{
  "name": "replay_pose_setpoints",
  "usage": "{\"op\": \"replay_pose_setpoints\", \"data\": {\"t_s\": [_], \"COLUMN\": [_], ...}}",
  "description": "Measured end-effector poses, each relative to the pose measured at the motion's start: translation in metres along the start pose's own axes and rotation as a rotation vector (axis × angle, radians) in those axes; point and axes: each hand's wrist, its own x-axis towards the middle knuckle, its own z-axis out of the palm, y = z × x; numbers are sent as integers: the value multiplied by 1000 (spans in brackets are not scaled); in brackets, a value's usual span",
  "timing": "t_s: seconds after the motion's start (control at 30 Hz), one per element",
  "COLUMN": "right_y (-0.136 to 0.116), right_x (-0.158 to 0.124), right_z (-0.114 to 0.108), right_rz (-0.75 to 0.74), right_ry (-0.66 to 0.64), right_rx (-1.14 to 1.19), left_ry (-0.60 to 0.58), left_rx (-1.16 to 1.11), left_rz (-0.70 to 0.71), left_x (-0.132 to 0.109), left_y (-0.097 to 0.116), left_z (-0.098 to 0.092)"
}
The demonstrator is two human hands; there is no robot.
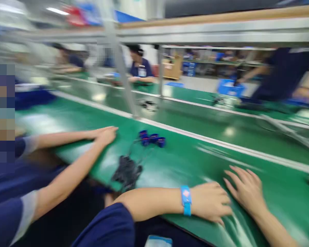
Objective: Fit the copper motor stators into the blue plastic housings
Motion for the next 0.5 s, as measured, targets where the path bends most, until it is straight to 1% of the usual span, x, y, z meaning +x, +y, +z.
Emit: {"op": "replay_pose_setpoints", "data": {"t_s": [0.03, 0.07, 0.1, 0.13, 0.2, 0.23, 0.27, 0.3, 0.37, 0.43, 0.5], "right_y": [0, 6, 17, 33, 71, 90, 108, 124, 155, 185, 213], "right_x": [0, 0, -1, -5, -24, -37, -51, -66, -97, -125, -151], "right_z": [-13, -23, -30, -36, -50, -60, -71, -84, -110, -135, -155], "right_rz": [85, 192, 325, 472, 673, 770, 858, 943, 1109, 1275, 1442], "right_ry": [-22, -38, -62, -70, -84, -76, -65, -47, -4, 36, 60], "right_rx": [-19, -19, 1, 22, -88, -137, -184, -220, -275, -334, -409], "left_ry": [-5, 6, 26, 53, 142, 163, 156, 165, 189, 225, 250], "left_rx": [-23, -51, -93, -132, -183, -191, -205, -212, -201, -169, -135], "left_rz": [24, 37, 66, 100, 79, 76, 113, 135, 176, 182, 188], "left_x": [13, 23, 30, 33, 33, 30, 27, 23, 19, 19, 21], "left_y": [2, 4, 6, 6, 4, 3, 1, 0, -2, -3, -5], "left_z": [5, 12, 20, 30, 49, 56, 60, 62, 59, 54, 50]}}
